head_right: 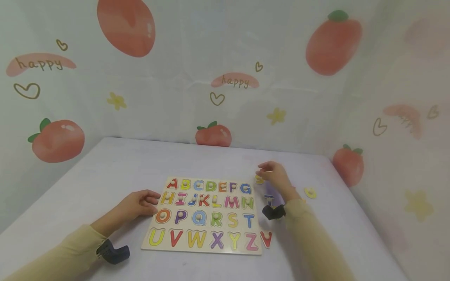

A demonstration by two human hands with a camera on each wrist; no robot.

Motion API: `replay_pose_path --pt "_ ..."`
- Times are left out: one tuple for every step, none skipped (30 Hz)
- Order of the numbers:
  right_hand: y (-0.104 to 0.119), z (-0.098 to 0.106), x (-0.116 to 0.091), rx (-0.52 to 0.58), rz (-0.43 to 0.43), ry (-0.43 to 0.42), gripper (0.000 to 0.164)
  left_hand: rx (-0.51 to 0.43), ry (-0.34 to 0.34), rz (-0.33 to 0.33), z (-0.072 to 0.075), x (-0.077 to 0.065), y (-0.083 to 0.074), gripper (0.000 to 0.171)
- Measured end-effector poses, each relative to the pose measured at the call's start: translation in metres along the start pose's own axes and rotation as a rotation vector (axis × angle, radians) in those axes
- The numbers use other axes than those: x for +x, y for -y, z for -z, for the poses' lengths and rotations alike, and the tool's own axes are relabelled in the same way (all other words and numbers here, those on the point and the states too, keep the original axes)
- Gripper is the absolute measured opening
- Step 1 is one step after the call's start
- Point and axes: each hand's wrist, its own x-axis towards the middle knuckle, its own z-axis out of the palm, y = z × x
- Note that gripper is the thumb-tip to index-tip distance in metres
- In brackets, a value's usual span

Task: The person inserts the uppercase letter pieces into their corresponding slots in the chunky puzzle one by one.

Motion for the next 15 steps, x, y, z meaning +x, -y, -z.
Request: replay_pose_path --pt "-0.003 0.0 0.003 0.001 -0.012 0.004 0.043 0.001 0.0 -0.001 0.0 0.0 0.0 0.049" --pt "-0.006 0.001 0.006 -0.004 -0.025 0.004 0.043 0.0 -0.001 -0.002 0.0 0.0 0.0 0.049" --pt "-0.008 0.001 0.009 -0.008 -0.039 0.009 0.043 0.001 0.0 -0.003 0.0 0.0 0.001 0.049" --pt "-0.01 0.001 0.011 -0.01 -0.055 0.009 0.042 0.0 0.001 -0.004 0.0 0.0 0.001 0.049" --pt "-0.012 0.0 0.013 -0.014 -0.067 0.014 0.042 -0.001 0.002 -0.004 0.0 0.0 0.001 0.049" --pt "-0.014 0.0 0.015 -0.024 -0.087 0.017 0.041 -0.003 0.002 -0.005 0.0 0.0 0.001 0.048" --pt "-0.016 -0.001 0.017 -0.034 -0.104 0.022 0.042 -0.002 0.003 -0.006 0.0 0.0 0.001 0.048" --pt "-0.018 -0.001 0.019 -0.043 -0.12 0.026 0.041 -0.004 0.004 -0.005 0.0 0.0 0.001 0.048" --pt "-0.019 -0.002 0.021 -0.048 -0.136 0.034 0.041 -0.005 0.003 -0.006 0.0 0.0 0.001 0.048" --pt "-0.021 -0.003 0.022 -0.058 -0.154 0.036 0.04 -0.005 0.003 -0.005 0.0 0.0 0.0 0.048" --pt "-0.022 -0.004 0.024 -0.064 -0.163 0.043 0.041 -0.006 0.003 -0.005 0.0 0.0 0.0 0.048" --pt "-0.024 -0.005 0.026 -0.067 -0.178 0.046 0.04 -0.007 0.003 -0.004 0.0 -0.001 0.0 0.048" --pt "-0.025 -0.006 0.027 -0.07 -0.185 0.047 0.039 -0.008 0.003 -0.004 0.0 -0.001 -0.001 0.048" --pt "-0.026 -0.007 0.028 -0.072 -0.194 0.05 0.038 -0.009 0.003 -0.003 0.0 -0.001 -0.001 0.048" --pt "-0.027 -0.008 0.03 -0.077 -0.204 0.052 0.037 -0.009 0.003 -0.004 0.0 -0.002 -0.001 0.048"
